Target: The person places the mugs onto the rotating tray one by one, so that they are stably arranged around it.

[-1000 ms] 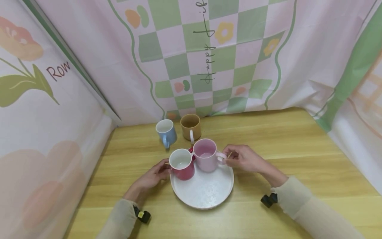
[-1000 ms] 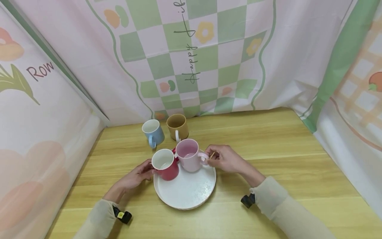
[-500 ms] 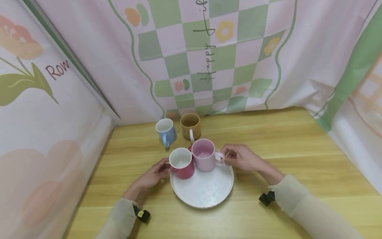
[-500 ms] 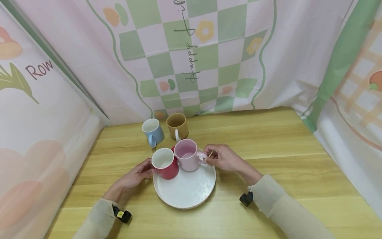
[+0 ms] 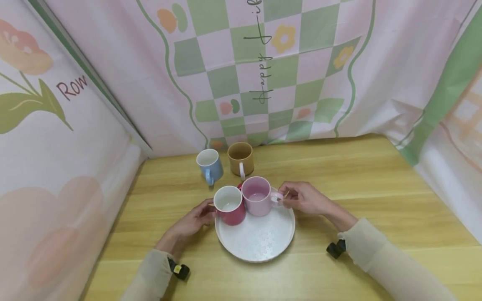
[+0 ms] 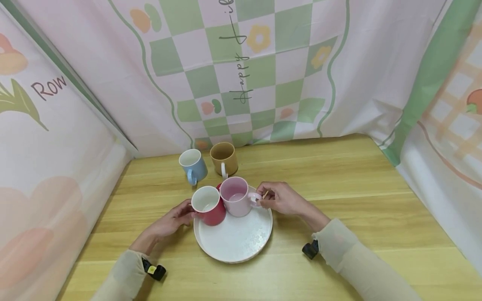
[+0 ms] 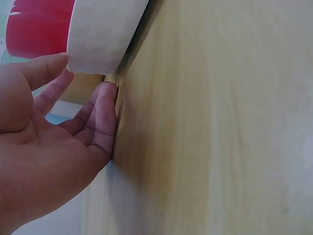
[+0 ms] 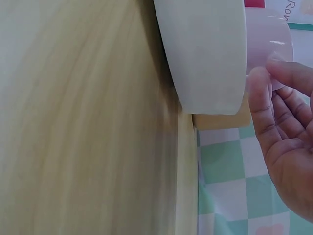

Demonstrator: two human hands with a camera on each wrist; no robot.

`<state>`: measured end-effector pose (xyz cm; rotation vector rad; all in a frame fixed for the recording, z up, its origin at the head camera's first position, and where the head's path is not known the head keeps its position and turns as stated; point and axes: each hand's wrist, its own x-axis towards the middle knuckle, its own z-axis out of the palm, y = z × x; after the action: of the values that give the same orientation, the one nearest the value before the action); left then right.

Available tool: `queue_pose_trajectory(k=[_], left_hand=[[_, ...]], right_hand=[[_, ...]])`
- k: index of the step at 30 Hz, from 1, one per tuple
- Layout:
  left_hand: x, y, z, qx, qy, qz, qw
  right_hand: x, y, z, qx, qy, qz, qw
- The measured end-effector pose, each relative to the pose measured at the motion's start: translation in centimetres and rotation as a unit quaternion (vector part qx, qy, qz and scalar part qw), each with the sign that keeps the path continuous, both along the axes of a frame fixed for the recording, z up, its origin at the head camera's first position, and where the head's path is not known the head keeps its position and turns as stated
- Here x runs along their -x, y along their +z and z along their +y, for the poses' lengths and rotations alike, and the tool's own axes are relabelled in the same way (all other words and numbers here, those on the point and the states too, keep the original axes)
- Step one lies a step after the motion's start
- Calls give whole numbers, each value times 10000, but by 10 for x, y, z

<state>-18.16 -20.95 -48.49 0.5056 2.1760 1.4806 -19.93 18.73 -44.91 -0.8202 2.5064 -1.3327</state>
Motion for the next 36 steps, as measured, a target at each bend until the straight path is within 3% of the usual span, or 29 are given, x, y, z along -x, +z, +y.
queue_pose_trajectory(k=[8,17,36], left_hand=[[1,-1,0,-5,9,-29,10000],[0,-1,0,-84,-34,8,10000],[1,-1,1,-122,-13,30,9999]], right_hand=[[3,0,3,-135,-150,-62,9998],[8,2,3,-19,42,426,9991],[22,0,5,-67,-37,301,9995]])
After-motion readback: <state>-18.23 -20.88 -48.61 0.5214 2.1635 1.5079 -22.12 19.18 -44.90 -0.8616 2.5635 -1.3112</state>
